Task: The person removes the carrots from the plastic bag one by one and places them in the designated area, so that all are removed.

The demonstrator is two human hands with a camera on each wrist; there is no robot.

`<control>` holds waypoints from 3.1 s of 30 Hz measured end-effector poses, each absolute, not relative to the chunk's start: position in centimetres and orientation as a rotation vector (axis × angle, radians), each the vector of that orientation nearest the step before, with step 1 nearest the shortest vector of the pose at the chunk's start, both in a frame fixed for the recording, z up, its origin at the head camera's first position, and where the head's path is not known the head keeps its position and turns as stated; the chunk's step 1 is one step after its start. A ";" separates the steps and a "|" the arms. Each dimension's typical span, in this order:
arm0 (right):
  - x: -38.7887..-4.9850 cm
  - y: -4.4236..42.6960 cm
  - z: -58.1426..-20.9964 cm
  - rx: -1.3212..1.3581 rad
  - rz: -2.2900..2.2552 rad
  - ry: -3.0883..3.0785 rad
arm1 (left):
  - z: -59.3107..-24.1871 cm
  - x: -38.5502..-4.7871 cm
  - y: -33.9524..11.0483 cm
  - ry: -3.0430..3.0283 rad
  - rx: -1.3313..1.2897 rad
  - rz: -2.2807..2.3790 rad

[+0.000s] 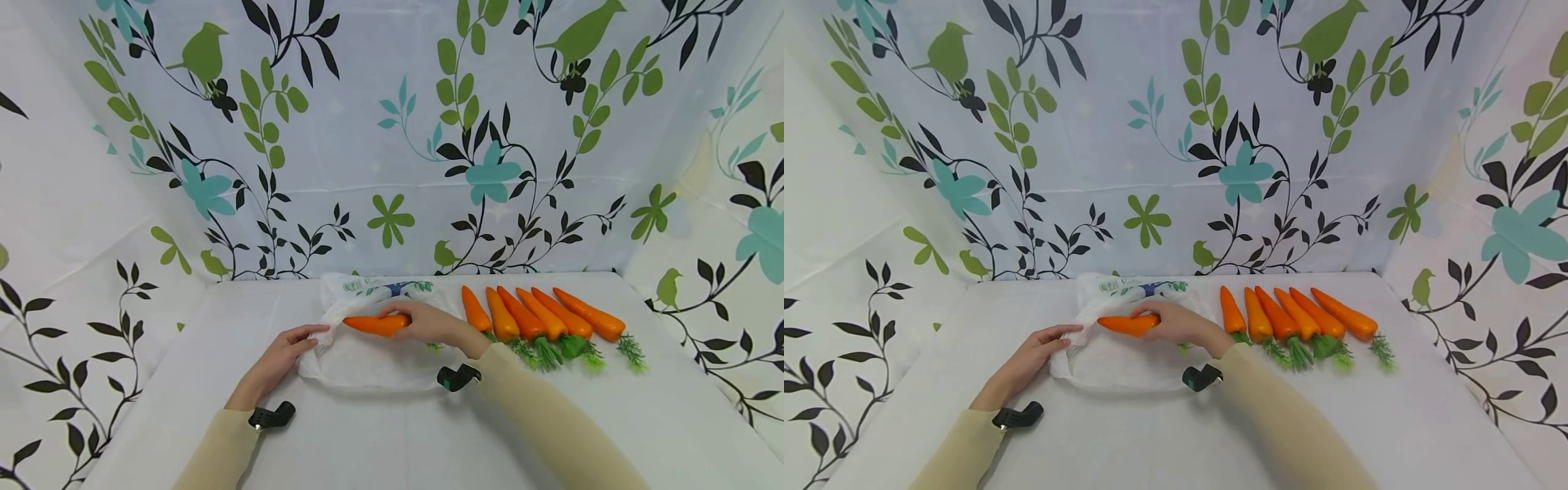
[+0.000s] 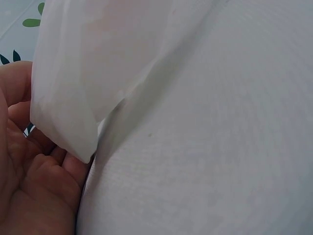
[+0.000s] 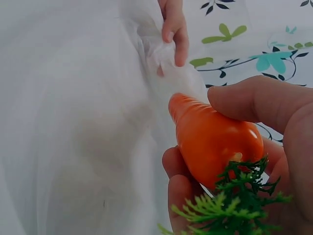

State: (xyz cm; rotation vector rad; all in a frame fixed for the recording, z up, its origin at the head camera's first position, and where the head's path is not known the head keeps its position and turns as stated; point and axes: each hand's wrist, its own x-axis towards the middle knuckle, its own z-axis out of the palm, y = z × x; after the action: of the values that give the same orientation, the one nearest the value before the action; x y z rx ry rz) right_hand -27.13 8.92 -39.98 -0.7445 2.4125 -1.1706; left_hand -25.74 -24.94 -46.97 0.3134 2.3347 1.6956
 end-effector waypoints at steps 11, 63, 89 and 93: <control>-26.4 12.1 -39.0 -0.774 -1.146 2.479 | -46.9 -25.6 -25.0 2.321 0.302 1.716; -20.5 36.1 -37.8 -0.402 -1.101 2.896 | -47.2 -25.7 -25.1 2.358 0.312 1.697; -22.6 46.4 -40.7 -0.055 -1.060 2.811 | -47.1 -25.3 -25.1 2.348 0.314 1.698; -22.7 46.7 -41.2 -0.047 -1.074 2.784 | -47.0 -25.5 -25.1 2.339 0.298 1.697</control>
State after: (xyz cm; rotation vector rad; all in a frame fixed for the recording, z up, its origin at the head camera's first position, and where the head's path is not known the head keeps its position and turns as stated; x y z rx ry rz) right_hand -22.65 46.69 -41.24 -0.0472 2.7837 -1.0743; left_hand -25.46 -25.11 -47.02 0.2975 2.3389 1.6975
